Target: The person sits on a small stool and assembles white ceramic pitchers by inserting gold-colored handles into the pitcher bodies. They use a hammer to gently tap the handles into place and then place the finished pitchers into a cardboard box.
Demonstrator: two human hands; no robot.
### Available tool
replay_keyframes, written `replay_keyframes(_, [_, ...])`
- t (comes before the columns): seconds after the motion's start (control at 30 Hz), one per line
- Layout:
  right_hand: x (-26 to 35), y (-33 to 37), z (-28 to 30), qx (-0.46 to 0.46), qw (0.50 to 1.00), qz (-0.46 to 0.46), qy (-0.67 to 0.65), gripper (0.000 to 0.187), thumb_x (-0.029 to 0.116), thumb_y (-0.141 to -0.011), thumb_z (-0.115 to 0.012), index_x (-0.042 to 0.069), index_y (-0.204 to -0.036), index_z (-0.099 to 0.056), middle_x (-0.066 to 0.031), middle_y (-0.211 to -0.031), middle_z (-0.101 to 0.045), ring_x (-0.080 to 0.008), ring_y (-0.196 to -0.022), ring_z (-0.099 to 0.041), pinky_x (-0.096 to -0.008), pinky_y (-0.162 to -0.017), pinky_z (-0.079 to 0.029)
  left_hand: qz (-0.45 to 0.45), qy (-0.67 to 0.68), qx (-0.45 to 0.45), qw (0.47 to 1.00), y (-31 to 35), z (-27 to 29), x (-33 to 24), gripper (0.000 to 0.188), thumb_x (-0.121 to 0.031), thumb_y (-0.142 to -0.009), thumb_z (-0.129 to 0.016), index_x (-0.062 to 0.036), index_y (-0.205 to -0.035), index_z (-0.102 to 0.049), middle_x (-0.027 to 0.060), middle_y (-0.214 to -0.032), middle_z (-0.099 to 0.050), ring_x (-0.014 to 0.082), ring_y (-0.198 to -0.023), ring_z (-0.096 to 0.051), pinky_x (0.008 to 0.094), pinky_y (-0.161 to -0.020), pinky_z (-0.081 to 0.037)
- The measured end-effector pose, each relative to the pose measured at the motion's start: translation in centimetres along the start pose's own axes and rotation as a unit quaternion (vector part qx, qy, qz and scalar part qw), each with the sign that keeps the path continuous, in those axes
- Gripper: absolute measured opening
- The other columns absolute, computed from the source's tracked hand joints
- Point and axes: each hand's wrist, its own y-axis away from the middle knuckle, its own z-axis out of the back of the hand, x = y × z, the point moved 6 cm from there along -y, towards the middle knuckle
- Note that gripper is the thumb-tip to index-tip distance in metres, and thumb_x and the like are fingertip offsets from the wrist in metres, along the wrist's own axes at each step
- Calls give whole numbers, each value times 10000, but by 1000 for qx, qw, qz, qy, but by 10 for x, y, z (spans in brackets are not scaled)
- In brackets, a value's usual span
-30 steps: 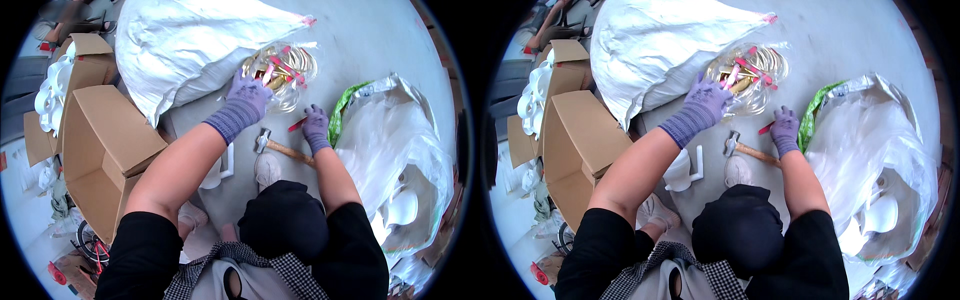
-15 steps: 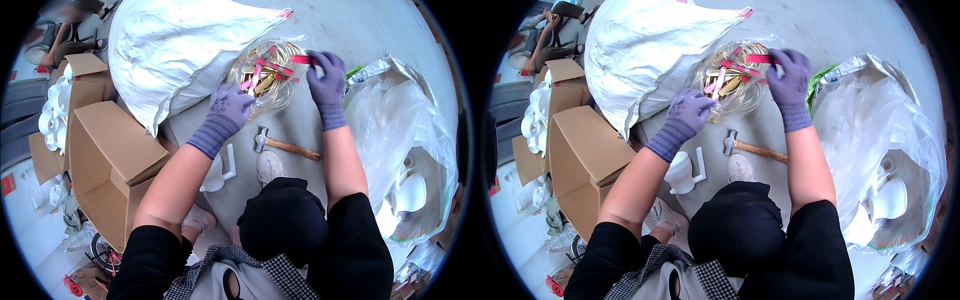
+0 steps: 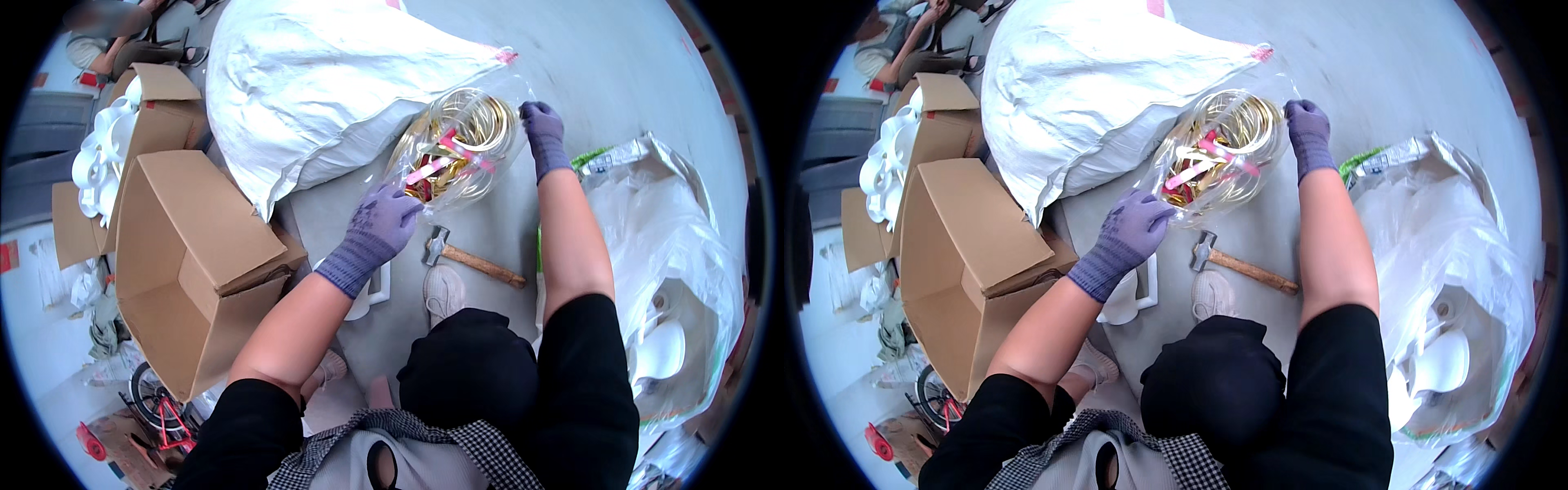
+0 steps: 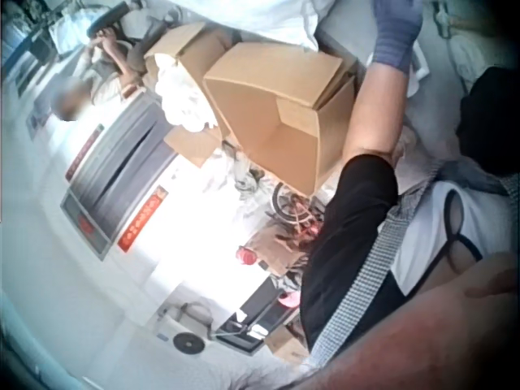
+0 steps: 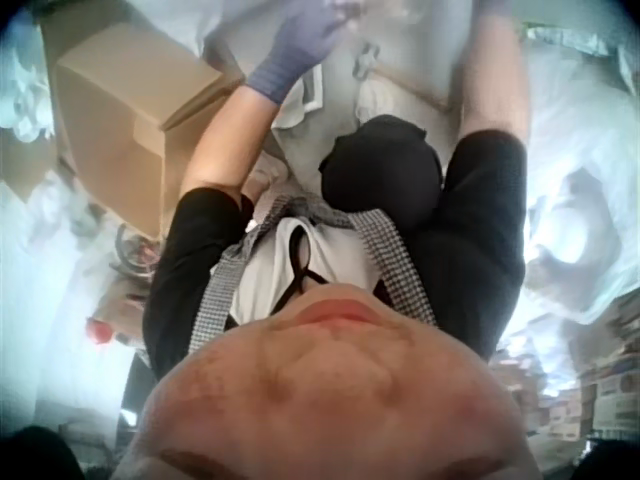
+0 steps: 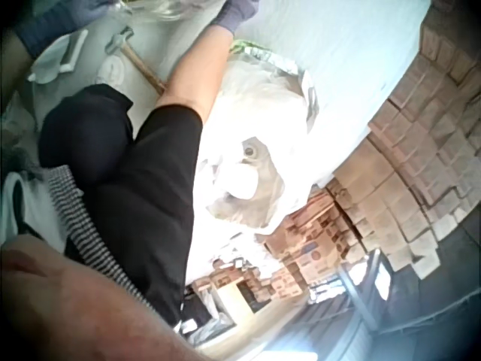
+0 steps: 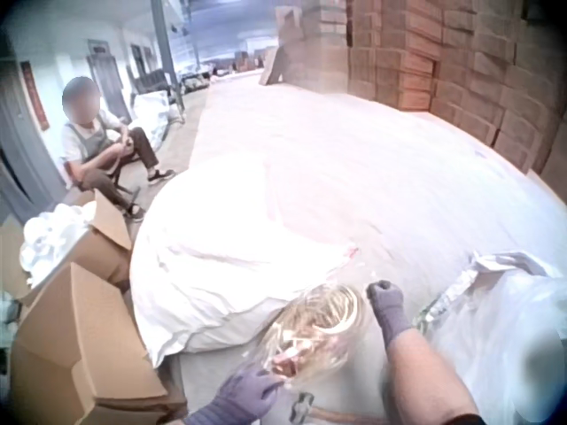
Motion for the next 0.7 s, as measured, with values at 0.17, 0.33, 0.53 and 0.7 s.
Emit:
replay_keyframes(0.17, [174, 119, 26, -19, 960, 229, -158, 248, 230, -918, -623, 10, -978, -720, -59, -808, -700, -123, -781, -618, -275, -746, -489, 27, 8, -84, 996, 23, 46, -2, 153, -137, -827, -642, -102, -948, -729, 121, -904, -659, 327, -897, -636, 420, -848, -508])
replay_keyframes(0.33, [180, 99, 10, 49, 984, 166, -43, 265, 267, -922, -636, 19, -980, -708, -50, -804, -688, -109, -704, -604, -282, -672, -492, 78, -6, 11, 997, 8, -10, 16, 162, -165, -855, -635, -123, -977, -733, 121, -956, -669, 312, -949, -627, 425, -872, -504])
replay_keyframes(0.53, [157, 113, -8, 136, 979, 98, 115, 325, 322, -898, -661, 7, -972, -697, -62, -795, -686, -160, -681, -611, -308, -699, -493, 50, -14, 52, 997, -2, -8, -3, 166, -174, -864, -639, -120, -993, -729, 127, -1000, -651, 319, -1028, -595, 454, -943, -467])
replay_keyframes(0.7, [128, 138, 5, 88, 983, 157, -20, 554, 371, -883, -687, 66, -1335, -585, -166, -1200, -638, -247, -1034, -634, -380, -923, -495, 48, 13, -108, 993, 45, 23, 8, 652, -249, -803, -727, -87, -1386, -483, 199, -1323, -501, 390, -1212, -489, 452, -1060, -400])
